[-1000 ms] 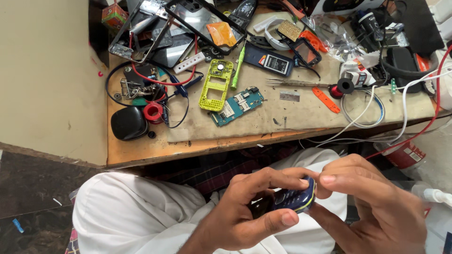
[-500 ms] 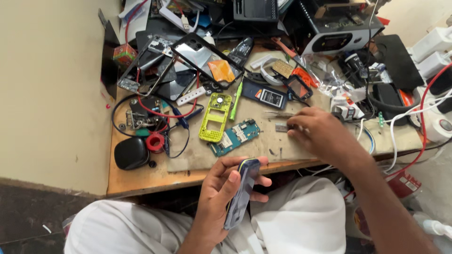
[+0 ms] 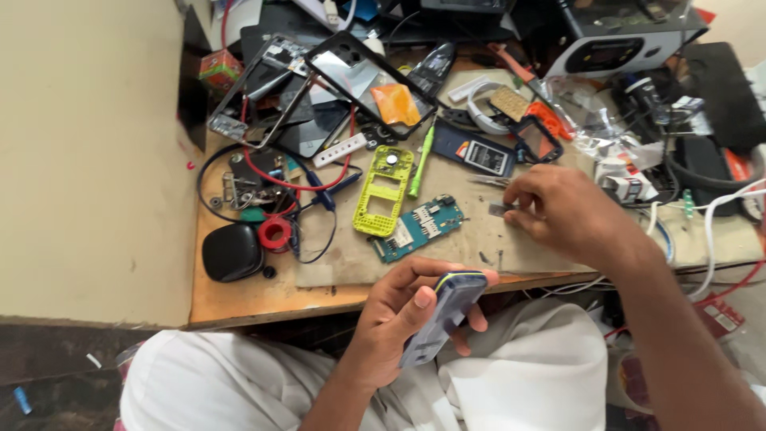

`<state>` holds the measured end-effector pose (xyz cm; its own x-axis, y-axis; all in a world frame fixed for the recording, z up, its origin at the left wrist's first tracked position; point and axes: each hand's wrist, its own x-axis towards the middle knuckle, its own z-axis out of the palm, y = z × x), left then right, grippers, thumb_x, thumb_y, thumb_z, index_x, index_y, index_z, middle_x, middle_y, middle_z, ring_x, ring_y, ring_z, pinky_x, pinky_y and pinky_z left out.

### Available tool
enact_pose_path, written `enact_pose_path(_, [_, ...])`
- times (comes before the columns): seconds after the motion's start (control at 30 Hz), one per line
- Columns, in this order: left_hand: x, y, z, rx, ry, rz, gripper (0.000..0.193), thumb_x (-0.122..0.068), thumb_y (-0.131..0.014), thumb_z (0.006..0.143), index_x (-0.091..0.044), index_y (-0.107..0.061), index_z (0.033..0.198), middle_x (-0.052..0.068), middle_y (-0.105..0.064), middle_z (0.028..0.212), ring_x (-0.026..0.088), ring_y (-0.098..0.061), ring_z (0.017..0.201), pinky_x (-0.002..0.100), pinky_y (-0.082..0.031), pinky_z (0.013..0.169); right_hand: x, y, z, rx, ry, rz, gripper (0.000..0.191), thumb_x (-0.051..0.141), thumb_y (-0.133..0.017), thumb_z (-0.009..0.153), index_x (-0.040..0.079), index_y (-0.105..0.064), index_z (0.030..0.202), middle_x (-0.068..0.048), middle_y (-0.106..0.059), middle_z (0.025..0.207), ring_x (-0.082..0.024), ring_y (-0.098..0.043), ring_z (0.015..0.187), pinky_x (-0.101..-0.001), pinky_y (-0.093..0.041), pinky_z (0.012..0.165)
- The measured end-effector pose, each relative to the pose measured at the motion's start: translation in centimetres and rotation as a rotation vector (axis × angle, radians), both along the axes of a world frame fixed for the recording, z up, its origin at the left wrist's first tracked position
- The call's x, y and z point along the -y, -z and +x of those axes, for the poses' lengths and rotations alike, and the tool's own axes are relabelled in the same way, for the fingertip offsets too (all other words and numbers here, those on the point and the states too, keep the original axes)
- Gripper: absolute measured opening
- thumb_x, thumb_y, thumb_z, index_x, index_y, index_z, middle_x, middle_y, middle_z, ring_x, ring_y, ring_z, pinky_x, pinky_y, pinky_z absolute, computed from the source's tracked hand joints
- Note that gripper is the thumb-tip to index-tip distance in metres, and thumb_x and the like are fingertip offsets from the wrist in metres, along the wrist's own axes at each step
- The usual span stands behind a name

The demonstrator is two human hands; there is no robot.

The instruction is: The person sits on the floor and disassembles a small feature phone, prying off the back cover, removing the battery and keypad, and separating the housing from the board. They use tweezers to work on the yellow phone housing at the end.

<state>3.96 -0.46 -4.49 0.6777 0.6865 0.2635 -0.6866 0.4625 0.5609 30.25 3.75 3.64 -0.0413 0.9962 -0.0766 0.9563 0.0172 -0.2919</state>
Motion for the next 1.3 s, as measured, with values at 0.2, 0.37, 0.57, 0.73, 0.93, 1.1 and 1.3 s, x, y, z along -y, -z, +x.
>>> enact_pose_path(0.2, [-0.3, 0.8, -0.1, 0.021, 0.045, -0.031, 0.038, -0.03, -0.059, 0.111, -0.003, -0.055, 0.138, 0.03, -0.06, 0.144, 0.03, -0.07, 0.108, 0.041, -0.062, 0.082, -0.6, -1.5, -0.2, -0.061, 0.046, 0.057, 0.026, 0.02, -0.082, 0.081, 0.007, -0.073, 0.101, -0.01, -0.071, 0.087, -0.026, -0.069, 0.08, -0.0385, -0.056, 0.073])
enact_pose_path(0.37, [-0.3, 1.0, -0.2, 0.085, 0.056, -0.031, 0.038, -0.031, -0.059, 0.112, -0.003, -0.055, 0.137, 0.031, -0.059, 0.143, 0.031, -0.071, 0.107, 0.042, -0.062, 0.081, -0.8, -0.9, -0.1, 0.063, -0.105, 0.229, 0.019, 0.015, -0.08, 0.081, 0.008, -0.076, 0.099, -0.012, -0.07, 0.098, -0.03, -0.067, 0.093, -0.0417, -0.053, 0.082])
enact_pose_path(0.57, [-0.3, 0.7, -0.5, 0.154, 0.089, 0.046, 0.037, -0.029, -0.062, 0.112, -0.002, -0.055, 0.137, 0.034, -0.058, 0.141, 0.03, -0.072, 0.105, 0.039, -0.063, 0.076, -1.7, -0.7, -0.6, 0.156, -0.162, 0.249, 0.021, 0.009, -0.077, 0.083, 0.004, -0.073, 0.103, -0.011, -0.072, 0.101, -0.029, -0.067, 0.1, -0.043, -0.053, 0.088])
enact_pose_path(0.73, [-0.2, 0.6, -1.4, 0.133, 0.089, 0.114, 0.039, -0.028, -0.063, 0.113, -0.001, -0.058, 0.14, 0.033, -0.06, 0.14, 0.029, -0.072, 0.104, 0.036, -0.063, 0.076, 0.5, -2.8, -0.9, 0.014, -0.196, 0.326, 0.024, 0.011, -0.074, 0.085, 0.006, -0.075, 0.109, -0.01, -0.072, 0.107, -0.026, -0.07, 0.094, -0.0381, -0.057, 0.082])
enact_pose_path(0.93, [-0.5, 0.9, -1.5, 0.087, 0.074, 0.125, 0.038, -0.027, -0.066, 0.111, -0.002, -0.059, 0.139, 0.033, -0.06, 0.14, 0.028, -0.072, 0.106, 0.037, -0.063, 0.081, 1.5, -1.7, -1.2, -0.011, -0.101, 0.076, 0.023, 0.017, -0.078, 0.086, 0.007, -0.077, 0.106, -0.01, -0.074, 0.099, -0.025, -0.072, 0.08, -0.0368, -0.057, 0.072])
enact_pose_path(1.1, [-0.6, 1.2, -1.5, 0.073, 0.056, 0.212, 0.038, -0.031, -0.067, 0.111, -0.005, -0.062, 0.139, 0.03, -0.061, 0.14, 0.026, -0.073, 0.104, 0.034, -0.062, 0.081, 0.8, -0.2, -0.7, -0.107, -0.075, 0.086, 0.024, 0.013, -0.078, 0.083, 0.001, -0.075, 0.105, -0.012, -0.075, 0.096, -0.023, -0.074, 0.084, -0.0355, -0.059, 0.076])
enact_pose_path(1.3, [-0.6, 1.2, -1.6, 0.078, 0.066, 0.217, 0.037, -0.031, -0.068, 0.111, -0.006, -0.063, 0.138, 0.03, -0.062, 0.139, 0.025, -0.073, 0.103, 0.034, -0.062, 0.082, -1.0, 0.6, 0.2, -0.118, 0.129, -0.122, 0.026, 0.016, -0.082, 0.083, 0.001, -0.074, 0.103, -0.01, -0.076, 0.085, -0.019, -0.073, 0.077, -0.0343, -0.058, 0.073])
